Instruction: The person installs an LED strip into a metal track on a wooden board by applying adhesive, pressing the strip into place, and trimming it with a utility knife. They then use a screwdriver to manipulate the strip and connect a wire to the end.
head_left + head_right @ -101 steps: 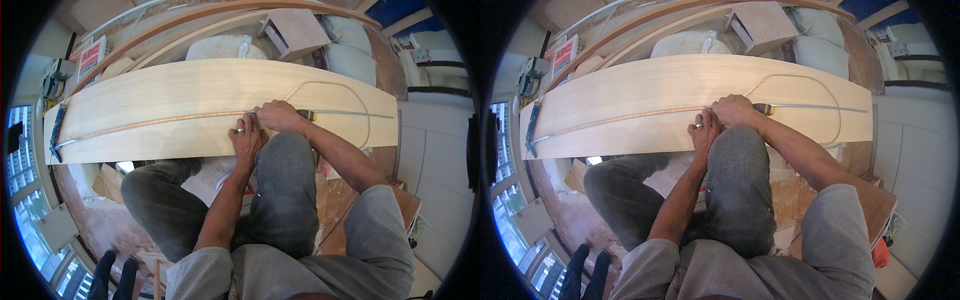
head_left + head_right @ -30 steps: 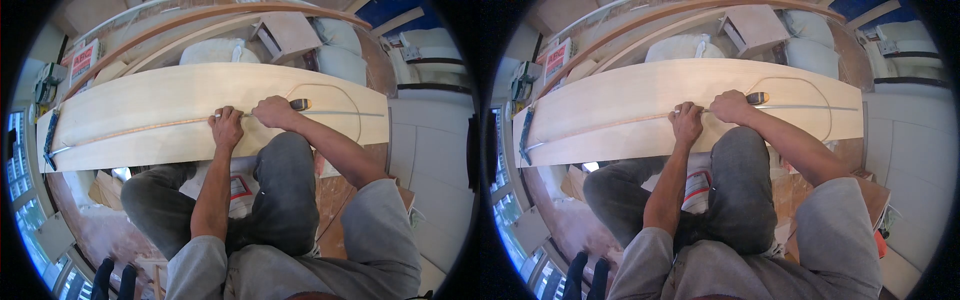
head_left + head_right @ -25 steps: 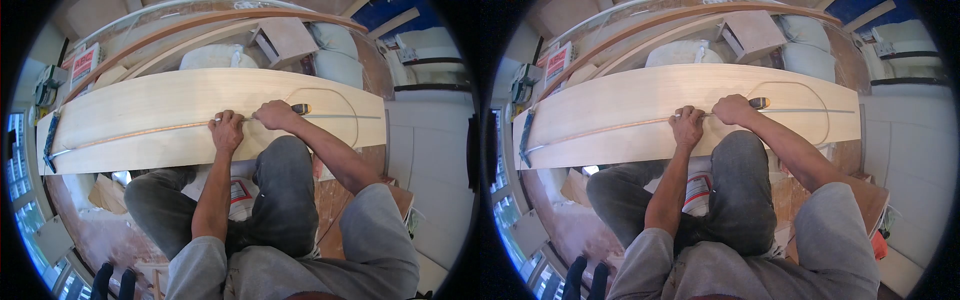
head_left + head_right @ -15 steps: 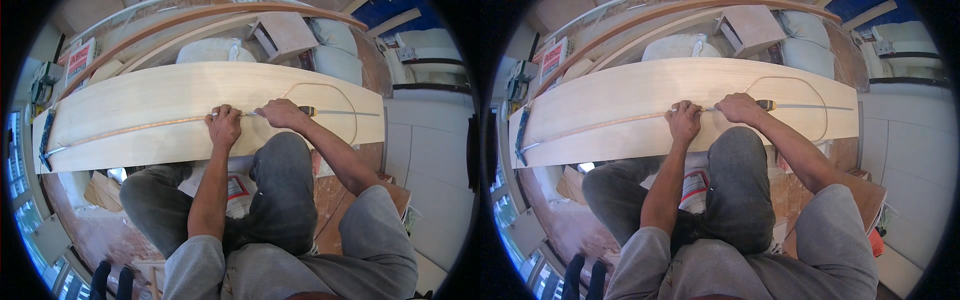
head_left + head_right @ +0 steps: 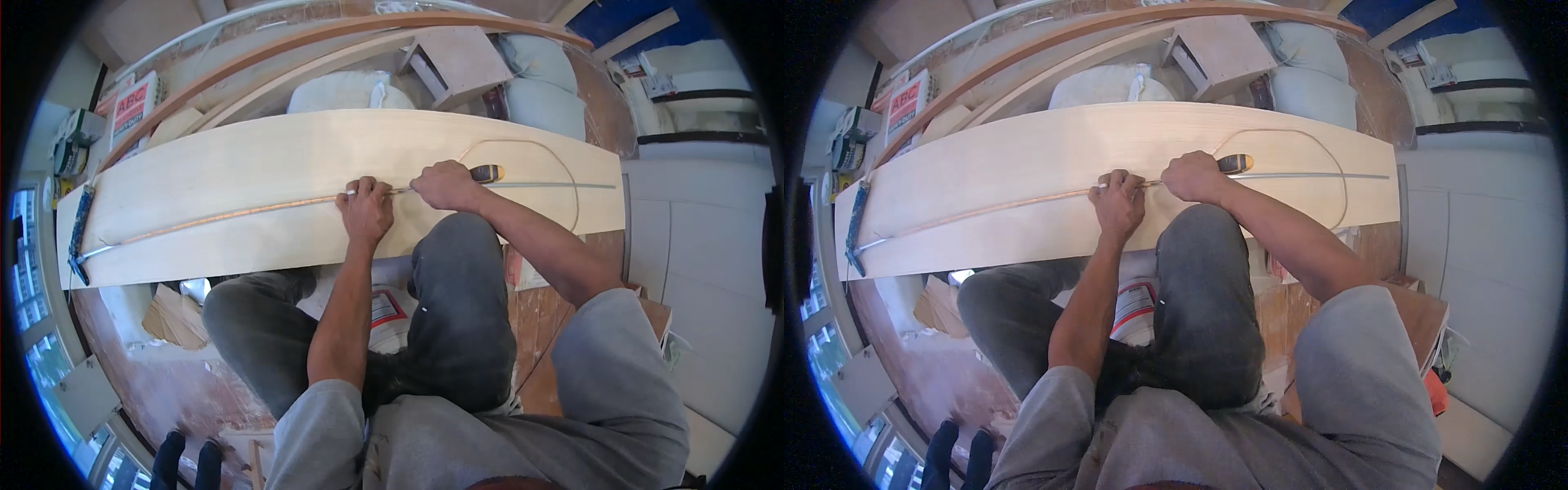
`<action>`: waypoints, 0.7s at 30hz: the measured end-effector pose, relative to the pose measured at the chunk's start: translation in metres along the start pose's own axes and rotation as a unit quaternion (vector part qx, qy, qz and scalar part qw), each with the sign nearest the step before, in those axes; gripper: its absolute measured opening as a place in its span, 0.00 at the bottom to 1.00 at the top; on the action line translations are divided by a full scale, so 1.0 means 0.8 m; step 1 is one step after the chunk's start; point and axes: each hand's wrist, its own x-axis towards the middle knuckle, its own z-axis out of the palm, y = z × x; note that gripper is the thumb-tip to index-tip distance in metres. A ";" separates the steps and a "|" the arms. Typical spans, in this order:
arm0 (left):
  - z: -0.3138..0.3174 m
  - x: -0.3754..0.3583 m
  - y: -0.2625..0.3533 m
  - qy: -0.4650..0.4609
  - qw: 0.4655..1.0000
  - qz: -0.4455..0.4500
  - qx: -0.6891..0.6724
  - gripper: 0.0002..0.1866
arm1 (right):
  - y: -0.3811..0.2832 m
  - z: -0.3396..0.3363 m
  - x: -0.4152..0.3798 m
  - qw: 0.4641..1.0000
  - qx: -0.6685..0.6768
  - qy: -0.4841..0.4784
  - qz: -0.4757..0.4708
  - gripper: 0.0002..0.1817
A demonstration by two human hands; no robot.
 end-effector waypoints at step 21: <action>0.000 -0.001 0.004 0.017 1.000 0.007 -0.004 0.06 | 0.008 -0.012 -0.033 0.999 0.034 -0.034 0.021 0.18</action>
